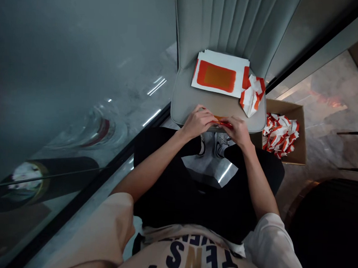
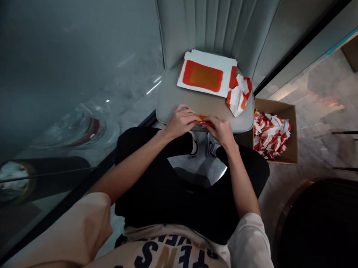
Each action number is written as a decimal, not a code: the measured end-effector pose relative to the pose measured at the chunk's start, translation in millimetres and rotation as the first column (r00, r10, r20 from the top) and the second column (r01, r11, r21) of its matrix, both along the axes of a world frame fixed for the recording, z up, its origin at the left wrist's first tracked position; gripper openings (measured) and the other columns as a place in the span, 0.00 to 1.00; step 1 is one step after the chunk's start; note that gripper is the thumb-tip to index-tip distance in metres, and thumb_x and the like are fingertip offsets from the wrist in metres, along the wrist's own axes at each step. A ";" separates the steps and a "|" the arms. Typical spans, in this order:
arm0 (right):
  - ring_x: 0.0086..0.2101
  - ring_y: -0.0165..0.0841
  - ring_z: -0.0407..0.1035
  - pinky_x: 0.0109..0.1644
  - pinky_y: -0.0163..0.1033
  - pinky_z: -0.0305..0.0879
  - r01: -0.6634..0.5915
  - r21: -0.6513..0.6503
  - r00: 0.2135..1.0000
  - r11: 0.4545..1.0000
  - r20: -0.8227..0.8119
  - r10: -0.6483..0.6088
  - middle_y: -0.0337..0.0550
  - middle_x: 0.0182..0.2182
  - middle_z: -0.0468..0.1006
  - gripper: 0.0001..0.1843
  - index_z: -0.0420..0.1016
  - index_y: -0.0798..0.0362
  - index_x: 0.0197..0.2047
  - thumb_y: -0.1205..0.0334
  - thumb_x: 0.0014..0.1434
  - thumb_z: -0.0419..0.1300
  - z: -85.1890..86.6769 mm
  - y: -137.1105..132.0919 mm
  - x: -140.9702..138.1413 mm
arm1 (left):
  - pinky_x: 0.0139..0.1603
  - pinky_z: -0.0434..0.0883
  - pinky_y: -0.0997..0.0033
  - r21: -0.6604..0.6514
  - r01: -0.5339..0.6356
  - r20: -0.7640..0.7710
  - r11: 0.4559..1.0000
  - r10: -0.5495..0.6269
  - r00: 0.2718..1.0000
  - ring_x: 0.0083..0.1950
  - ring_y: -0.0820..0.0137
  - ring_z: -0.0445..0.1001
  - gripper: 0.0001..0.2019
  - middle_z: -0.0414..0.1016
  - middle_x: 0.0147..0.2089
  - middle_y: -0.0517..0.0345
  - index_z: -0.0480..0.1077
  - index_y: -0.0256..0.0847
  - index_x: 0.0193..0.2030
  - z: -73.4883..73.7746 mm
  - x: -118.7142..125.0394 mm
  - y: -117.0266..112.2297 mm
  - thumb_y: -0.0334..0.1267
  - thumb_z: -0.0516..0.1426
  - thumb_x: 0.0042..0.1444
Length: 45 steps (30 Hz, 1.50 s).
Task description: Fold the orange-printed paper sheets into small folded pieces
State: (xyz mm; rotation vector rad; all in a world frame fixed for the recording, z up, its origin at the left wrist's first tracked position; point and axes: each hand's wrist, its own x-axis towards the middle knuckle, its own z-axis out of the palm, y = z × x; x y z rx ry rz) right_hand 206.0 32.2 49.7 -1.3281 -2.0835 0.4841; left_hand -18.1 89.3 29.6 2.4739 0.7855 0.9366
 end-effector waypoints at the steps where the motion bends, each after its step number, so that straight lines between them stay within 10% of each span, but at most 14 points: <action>1: 0.40 0.40 0.76 0.46 0.42 0.71 0.007 0.004 1.000 1.000 0.015 -0.007 0.48 0.40 0.83 0.09 0.82 0.50 0.49 0.59 0.69 0.63 0.4 0.7 0.9 | 0.60 0.65 0.50 0.013 -0.002 0.014 1.000 0.002 1.000 0.46 0.63 0.80 0.10 0.85 0.43 0.55 0.82 0.46 0.45 0.5 1.2 0.4 0.39 0.57 0.70; 9: 0.46 0.43 0.75 0.52 0.51 0.71 0.105 0.215 0.993 0.971 0.033 -0.115 0.45 0.47 0.85 0.13 0.83 0.46 0.45 0.65 0.71 0.56 -21.4 2.3 -6.2 | 0.60 0.64 0.47 0.030 -0.126 0.074 0.992 0.123 0.990 0.61 0.57 0.74 0.13 0.85 0.47 0.56 0.82 0.51 0.46 1.3 3.1 -8.5 0.35 0.55 0.70; 15: 0.54 0.49 0.70 0.58 0.58 0.66 0.107 0.116 0.987 0.987 0.107 -0.120 0.51 0.57 0.81 0.12 0.82 0.48 0.51 0.62 0.68 0.60 -45.6 -4.8 -19.7 | 0.60 0.66 0.45 -0.046 -0.150 -0.027 0.988 0.149 0.988 0.61 0.53 0.70 0.12 0.82 0.48 0.51 0.82 0.46 0.44 -22.0 -3.3 -6.3 0.29 0.57 0.64; 30: 0.54 0.53 0.69 0.61 0.62 0.63 0.253 0.024 0.949 0.967 0.186 -0.253 0.56 0.51 0.80 0.19 0.77 0.52 0.57 0.51 0.67 0.63 -16.4 52.4 -15.6 | 0.65 0.65 0.44 -0.069 -0.061 -0.042 0.996 0.058 0.997 0.64 0.53 0.66 0.09 0.75 0.55 0.45 0.80 0.43 0.48 -21.1 -4.1 -7.5 0.38 0.58 0.68; 38: 0.33 0.40 0.77 0.43 0.46 0.74 0.321 -0.337 0.876 0.885 -0.250 -0.413 0.47 0.31 0.83 0.17 0.82 0.52 0.37 0.47 0.56 0.72 -18.5 61.6 -2.2 | 0.60 0.64 0.44 -0.081 -0.504 0.042 0.860 0.508 0.861 0.58 0.46 0.66 0.30 0.70 0.54 0.39 0.70 0.39 0.56 -30.0 -2.7 -18.8 0.62 0.63 0.60; 45: 0.33 0.37 0.77 0.39 0.43 0.75 0.285 -0.497 0.652 0.820 -0.526 -0.546 0.43 0.30 0.83 0.25 0.81 0.52 0.35 0.39 0.47 0.74 -27.8 46.0 -1.4 | 0.59 0.64 0.48 -0.154 -0.539 0.121 0.828 0.557 0.822 0.56 0.50 0.72 0.27 0.74 0.51 0.42 0.64 0.40 0.54 -33.9 3.8 -18.8 0.59 0.62 0.62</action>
